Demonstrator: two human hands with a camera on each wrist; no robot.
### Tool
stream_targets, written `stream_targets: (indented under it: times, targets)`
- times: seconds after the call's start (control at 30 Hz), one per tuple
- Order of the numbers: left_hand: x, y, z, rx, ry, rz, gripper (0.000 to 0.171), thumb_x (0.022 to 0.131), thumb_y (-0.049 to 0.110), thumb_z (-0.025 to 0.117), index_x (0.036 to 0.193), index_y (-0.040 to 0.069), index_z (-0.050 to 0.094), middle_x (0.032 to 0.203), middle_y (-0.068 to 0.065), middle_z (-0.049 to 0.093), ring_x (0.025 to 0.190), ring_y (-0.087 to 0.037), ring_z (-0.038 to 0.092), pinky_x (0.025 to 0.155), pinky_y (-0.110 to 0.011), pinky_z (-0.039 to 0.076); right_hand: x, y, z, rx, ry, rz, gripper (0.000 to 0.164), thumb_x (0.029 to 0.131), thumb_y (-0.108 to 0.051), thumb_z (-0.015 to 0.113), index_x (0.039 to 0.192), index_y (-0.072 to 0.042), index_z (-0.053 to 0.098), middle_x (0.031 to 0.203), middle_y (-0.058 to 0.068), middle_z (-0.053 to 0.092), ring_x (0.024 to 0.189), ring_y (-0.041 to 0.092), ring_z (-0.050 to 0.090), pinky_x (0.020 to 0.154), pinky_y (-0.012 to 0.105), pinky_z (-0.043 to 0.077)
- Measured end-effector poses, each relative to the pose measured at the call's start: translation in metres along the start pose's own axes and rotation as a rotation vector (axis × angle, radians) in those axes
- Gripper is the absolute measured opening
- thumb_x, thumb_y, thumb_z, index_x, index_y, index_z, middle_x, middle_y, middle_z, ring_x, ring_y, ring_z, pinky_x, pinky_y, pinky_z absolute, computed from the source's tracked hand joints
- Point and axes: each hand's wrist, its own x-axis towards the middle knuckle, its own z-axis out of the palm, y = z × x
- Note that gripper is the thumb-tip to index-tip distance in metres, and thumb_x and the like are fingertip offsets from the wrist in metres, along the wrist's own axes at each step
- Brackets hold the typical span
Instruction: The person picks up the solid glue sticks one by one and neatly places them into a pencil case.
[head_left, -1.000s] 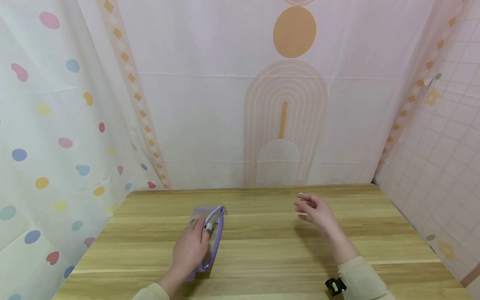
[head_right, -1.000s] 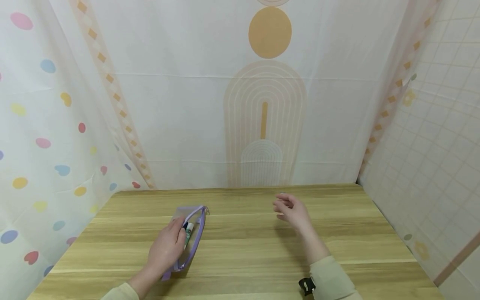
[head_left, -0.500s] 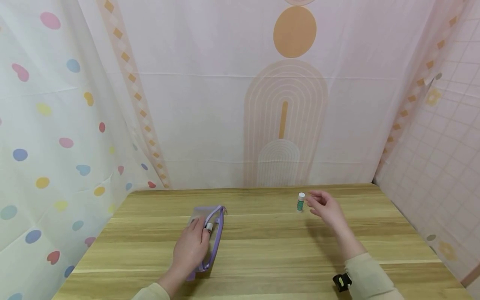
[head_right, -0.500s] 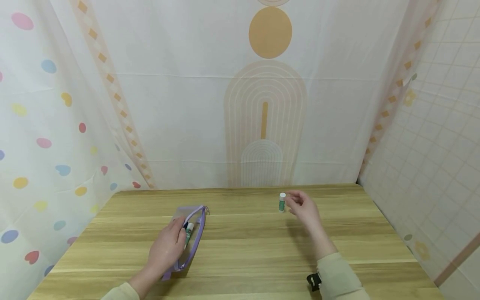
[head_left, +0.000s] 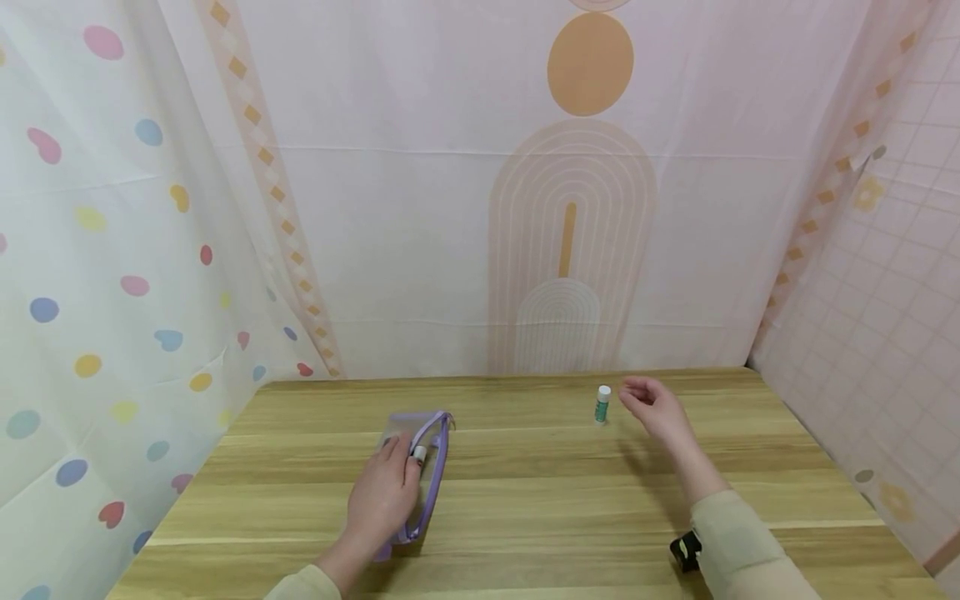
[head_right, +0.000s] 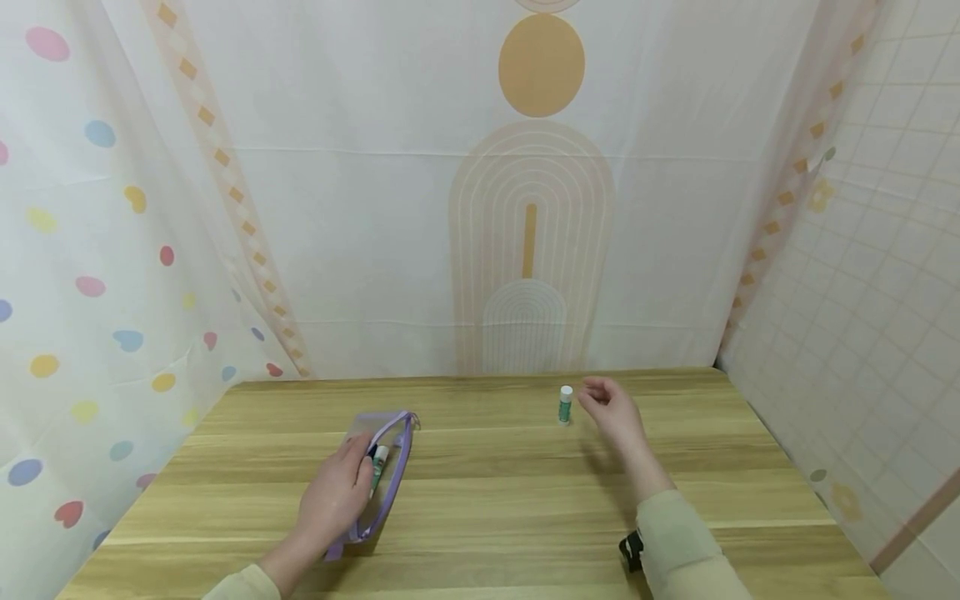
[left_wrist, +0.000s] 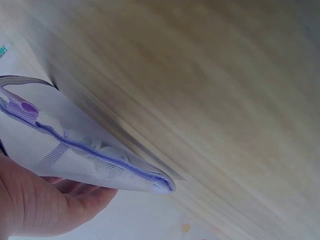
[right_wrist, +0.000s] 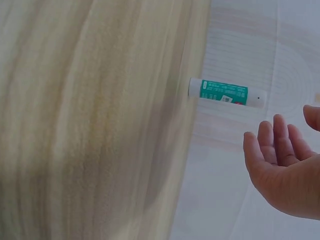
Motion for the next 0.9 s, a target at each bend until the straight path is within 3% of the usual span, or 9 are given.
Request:
stream_targets:
  times: [0.2, 0.5, 0.9]
  targets:
    - [-0.001, 0.001, -0.001, 0.0, 0.003, 0.0, 0.044, 0.101, 0.015, 0.044, 0.139, -0.005, 0.051, 0.137, -0.031, 0.051, 0.122, -0.051, 0.051, 0.099, -0.061, 0.043, 0.009, 0.004, 0.002, 0.038, -0.028, 0.032, 0.041, 0.098, -0.007, 0.059, 0.133, 0.013, 0.051, 0.123, 0.027, 0.06, 0.112, 0.033, 0.057, 0.081, 0.02, 0.049]
    - [-0.001, 0.001, 0.0, -0.006, 0.008, -0.004, 0.045, 0.101, 0.016, 0.042, 0.141, -0.004, 0.051, 0.138, -0.031, 0.051, 0.124, -0.05, 0.05, 0.102, -0.06, 0.041, 0.017, 0.012, 0.005, 0.041, -0.105, 0.037, 0.046, 0.099, -0.011, 0.059, 0.137, 0.012, 0.047, 0.131, 0.029, 0.056, 0.118, 0.038, 0.056, 0.091, 0.04, 0.052]
    - [-0.001, 0.0, 0.001, -0.016, 0.007, 0.001, 0.045, 0.101, 0.016, 0.042, 0.141, -0.005, 0.05, 0.139, -0.03, 0.051, 0.125, -0.049, 0.049, 0.104, -0.059, 0.04, 0.026, 0.02, 0.013, 0.036, -0.157, 0.031, 0.045, 0.099, -0.009, 0.059, 0.136, 0.014, 0.046, 0.128, 0.031, 0.055, 0.117, 0.04, 0.053, 0.091, 0.044, 0.052]
